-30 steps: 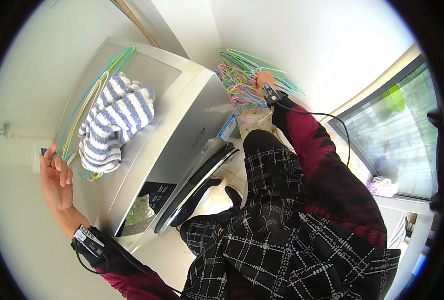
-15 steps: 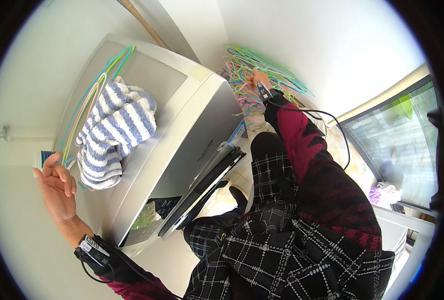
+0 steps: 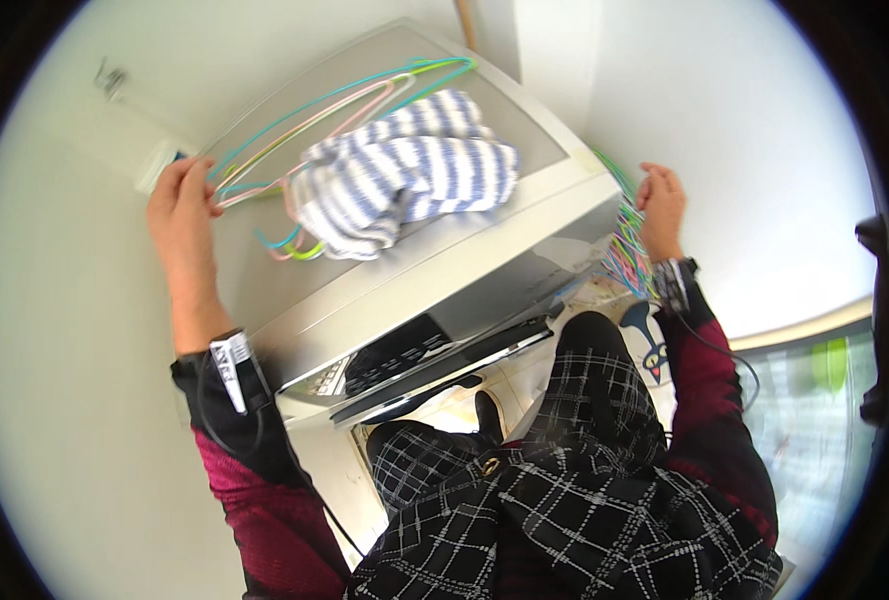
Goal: The person places a striped towel onto a plastic hanger and hangs it on a wall-mounted faucet. They repeat this process with several additional hangers, placing each towel on a hanger and hanging it on the faucet.
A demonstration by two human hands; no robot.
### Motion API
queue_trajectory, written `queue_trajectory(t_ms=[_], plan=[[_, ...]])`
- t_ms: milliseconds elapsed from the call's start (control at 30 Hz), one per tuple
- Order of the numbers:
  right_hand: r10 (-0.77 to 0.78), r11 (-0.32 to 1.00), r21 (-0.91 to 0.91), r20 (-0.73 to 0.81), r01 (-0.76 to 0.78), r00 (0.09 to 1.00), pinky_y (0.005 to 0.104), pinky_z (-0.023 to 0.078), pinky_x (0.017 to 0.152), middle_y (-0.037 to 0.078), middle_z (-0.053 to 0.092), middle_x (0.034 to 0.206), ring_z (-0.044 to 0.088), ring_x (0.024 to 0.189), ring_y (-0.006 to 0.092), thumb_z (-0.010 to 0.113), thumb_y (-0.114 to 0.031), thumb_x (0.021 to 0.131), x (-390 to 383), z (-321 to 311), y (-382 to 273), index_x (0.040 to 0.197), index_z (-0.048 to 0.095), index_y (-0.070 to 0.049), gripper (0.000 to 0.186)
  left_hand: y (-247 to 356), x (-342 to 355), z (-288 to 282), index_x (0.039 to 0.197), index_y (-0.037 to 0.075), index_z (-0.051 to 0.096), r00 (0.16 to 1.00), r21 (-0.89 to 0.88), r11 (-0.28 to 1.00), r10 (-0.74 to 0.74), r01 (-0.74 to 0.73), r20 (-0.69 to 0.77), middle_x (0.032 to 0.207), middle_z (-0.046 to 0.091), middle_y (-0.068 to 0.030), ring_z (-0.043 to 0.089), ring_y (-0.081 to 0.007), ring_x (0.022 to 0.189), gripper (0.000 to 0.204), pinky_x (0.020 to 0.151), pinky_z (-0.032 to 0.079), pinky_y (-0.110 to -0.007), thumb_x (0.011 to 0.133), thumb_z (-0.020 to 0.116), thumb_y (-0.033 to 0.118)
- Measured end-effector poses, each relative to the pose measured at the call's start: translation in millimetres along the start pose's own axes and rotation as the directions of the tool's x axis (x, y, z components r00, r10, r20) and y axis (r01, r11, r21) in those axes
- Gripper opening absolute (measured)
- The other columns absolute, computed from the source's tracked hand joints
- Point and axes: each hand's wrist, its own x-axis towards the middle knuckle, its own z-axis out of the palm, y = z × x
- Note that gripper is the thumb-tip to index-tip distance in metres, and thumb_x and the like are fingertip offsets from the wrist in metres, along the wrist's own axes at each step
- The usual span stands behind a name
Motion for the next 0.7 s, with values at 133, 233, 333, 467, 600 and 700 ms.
queue_trajectory(t_ms=[133,233,333,467,600,700], plan=[[-0.324,0.934,-0.044,0.31,0.354,0.894,0.0205,0.042,0.063,-0.002,0.057,0.078,0.052,0.07,0.0051,0.053,-0.011,0.105,-34.6,55.8,-120.8,0.112,0.067,-0.001,0.019,-13.1,1.4,-1.4,0.104,0.0,0.072,0.999,0.105,0.994,-0.039,0.038,0.003,0.081,0.067,-0.0042,0.061,-0.0101,0.071,0.02,0.064,0.048,-0.026,0.096,0.062,0.015],[-0.423,0.824,-0.078,0.572,0.561,0.702,0.0243,0.048,0.081,0.004,0.064,0.098,0.062,0.09,0.0124,0.058,-0.012,0.102,-57.4,109.7,-170.2,0.121,0.064,-0.002,0.022,-30.6,3.4,2.5,0.106,0.003,0.073,0.989,0.214,0.968,0.117,-0.134,0.087,0.089,0.074,-0.0093,0.069,-0.0183,0.08,0.02,0.073,0.053,-0.03,0.093,0.061,0.013],[-0.56,0.559,0.034,0.752,0.828,0.347,0.0382,0.052,0.093,0.014,0.065,0.116,0.065,0.108,0.0284,0.078,-0.025,0.088,-65.6,179.8,-181.4,0.128,0.063,-0.007,0.046,-46.5,-0.6,11.1,0.111,0.005,0.074,0.953,0.305,0.923,0.158,-0.235,0.257,0.1,0.074,-0.0083,0.069,-0.02,0.097,0.022,0.087,0.054,-0.033,0.092,0.066,0.013],[-0.369,0.45,0.061,0.921,0.891,0.124,0.046,0.048,0.102,0.022,0.06,0.129,0.057,0.122,0.0406,0.083,-0.039,0.08,-70.1,246.0,-176.7,0.14,0.056,-0.008,0.072,-53.5,-15.7,24.1,0.118,0.008,0.073,0.881,0.352,0.872,0.164,-0.339,0.443,0.107,0.074,-0.0117,0.068,-0.0274,0.106,0.029,0.094,0.052,-0.038,0.09,0.068,0.014],[-0.176,0.571,0.067,0.983,0.818,0.042,0.0451,0.047,0.102,0.022,0.063,0.124,0.059,0.118,0.041,0.084,-0.033,0.076,-57.7,253.8,-176.9,0.136,0.06,-0.005,0.071,-46.1,-12.6,36.8,0.114,0.009,0.076,0.832,0.404,0.839,0.098,-0.364,0.546,0.109,0.074,-0.0137,0.068,-0.0308,0.106,0.026,0.092,0.053,-0.039,0.088,0.071,0.014],[-0.196,0.533,0.065,0.979,0.843,0.049,0.0432,0.048,0.099,0.02,0.066,0.119,0.061,0.114,0.0385,0.082,-0.021,0.074,-55.6,245.2,-172.3,0.132,0.064,-0.004,0.063,-43.8,-8.3,40.4,0.107,0.009,0.078,0.848,0.454,0.798,0.127,-0.395,0.514,0.109,0.073,-0.0131,0.069,-0.0309,0.102,0.022,0.089,0.054,-0.04,0.087,0.072,0.014]])
